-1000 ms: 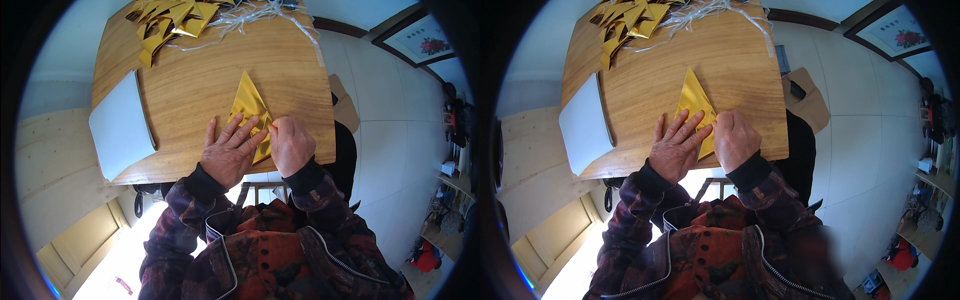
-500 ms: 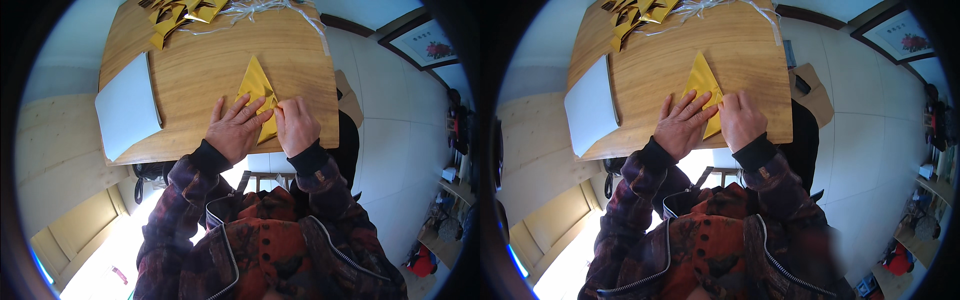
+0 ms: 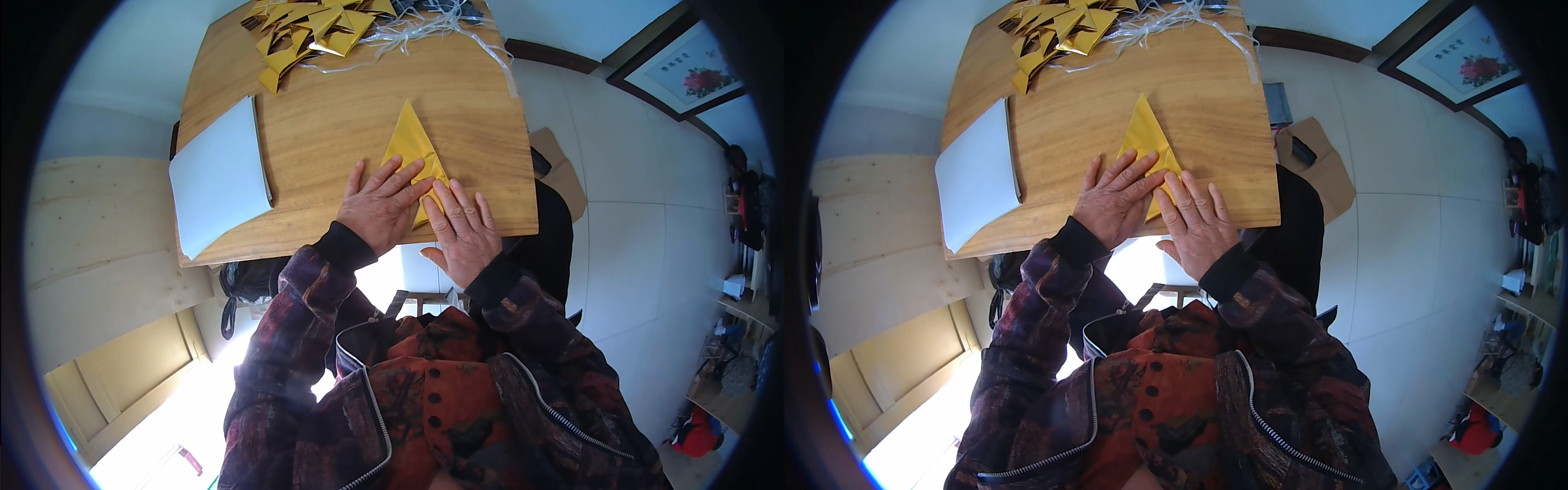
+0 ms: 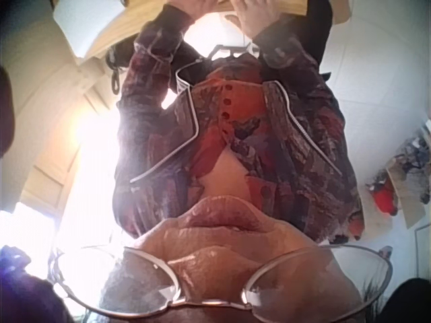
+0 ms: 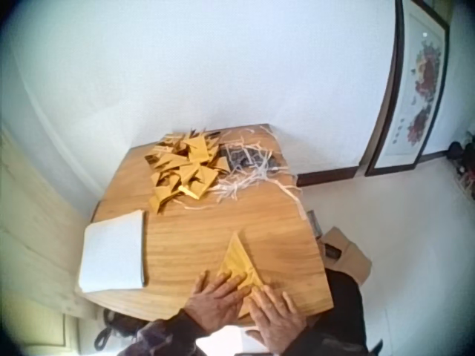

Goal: The person folds a rectangular sheet of gold-colored paper by hand on a wooden table, creating a triangular origami shape. They repeat the folding sequence with a second sheet, pressing creases and tucking flaps to form a compact folded piece.

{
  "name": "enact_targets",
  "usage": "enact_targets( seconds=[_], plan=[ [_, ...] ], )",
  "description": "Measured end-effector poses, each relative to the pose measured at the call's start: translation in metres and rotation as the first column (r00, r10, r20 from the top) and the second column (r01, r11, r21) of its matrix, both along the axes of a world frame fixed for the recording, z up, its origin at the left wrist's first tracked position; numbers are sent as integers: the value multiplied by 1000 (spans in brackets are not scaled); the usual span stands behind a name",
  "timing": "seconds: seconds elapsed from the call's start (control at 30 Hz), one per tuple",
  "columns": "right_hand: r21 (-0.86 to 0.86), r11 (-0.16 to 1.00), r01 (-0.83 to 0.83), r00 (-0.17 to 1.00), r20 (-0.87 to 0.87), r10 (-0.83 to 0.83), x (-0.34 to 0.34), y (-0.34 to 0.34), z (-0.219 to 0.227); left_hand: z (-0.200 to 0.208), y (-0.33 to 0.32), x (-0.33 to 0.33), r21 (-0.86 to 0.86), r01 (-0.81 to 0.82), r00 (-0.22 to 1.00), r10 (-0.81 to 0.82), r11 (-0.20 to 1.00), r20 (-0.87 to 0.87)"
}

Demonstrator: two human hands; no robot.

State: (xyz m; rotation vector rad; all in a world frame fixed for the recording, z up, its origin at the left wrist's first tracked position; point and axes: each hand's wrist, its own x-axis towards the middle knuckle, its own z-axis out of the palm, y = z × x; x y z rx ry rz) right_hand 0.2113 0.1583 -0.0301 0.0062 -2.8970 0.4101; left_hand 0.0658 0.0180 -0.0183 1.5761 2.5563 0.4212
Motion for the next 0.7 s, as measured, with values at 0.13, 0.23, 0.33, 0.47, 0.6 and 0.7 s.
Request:
enact_targets(
  seconds=[0.13, 0.23, 0.33, 0.47, 0.6, 0.7],
  plan=[
    [64, 998, 9, 1000, 20, -10, 0, -1, -2, 1, 0, 0, -9, 7, 1000, -8, 1000, -10],
    [72, 997, 15, 1000, 25, -16, 1, -2, -4, 1, -1, 0, -24, 6, 1000, -6, 1000, 9],
    [95, 995, 33, 999, 16, -35, -1, -5, -6, 0, -1, -1, -24, 8, 1000, -8, 1000, 11],
    [126, 990, 56, 998, 20, -59, -2, -8, -2, -1, -2, -3, -29, 20, 1000, -20, 999, -3],
    [-24, 1000, -6, 999, 32, 7, 10, -7, 8, -2, -1, -2, -39, 13, 1000, -13, 999, -21],
    [-95, 995, -27, 1000, -7, 27, 29, -14, 11, -5, 1, -1, -24, -8, 1000, 8, 1000, -14]
  ],
)
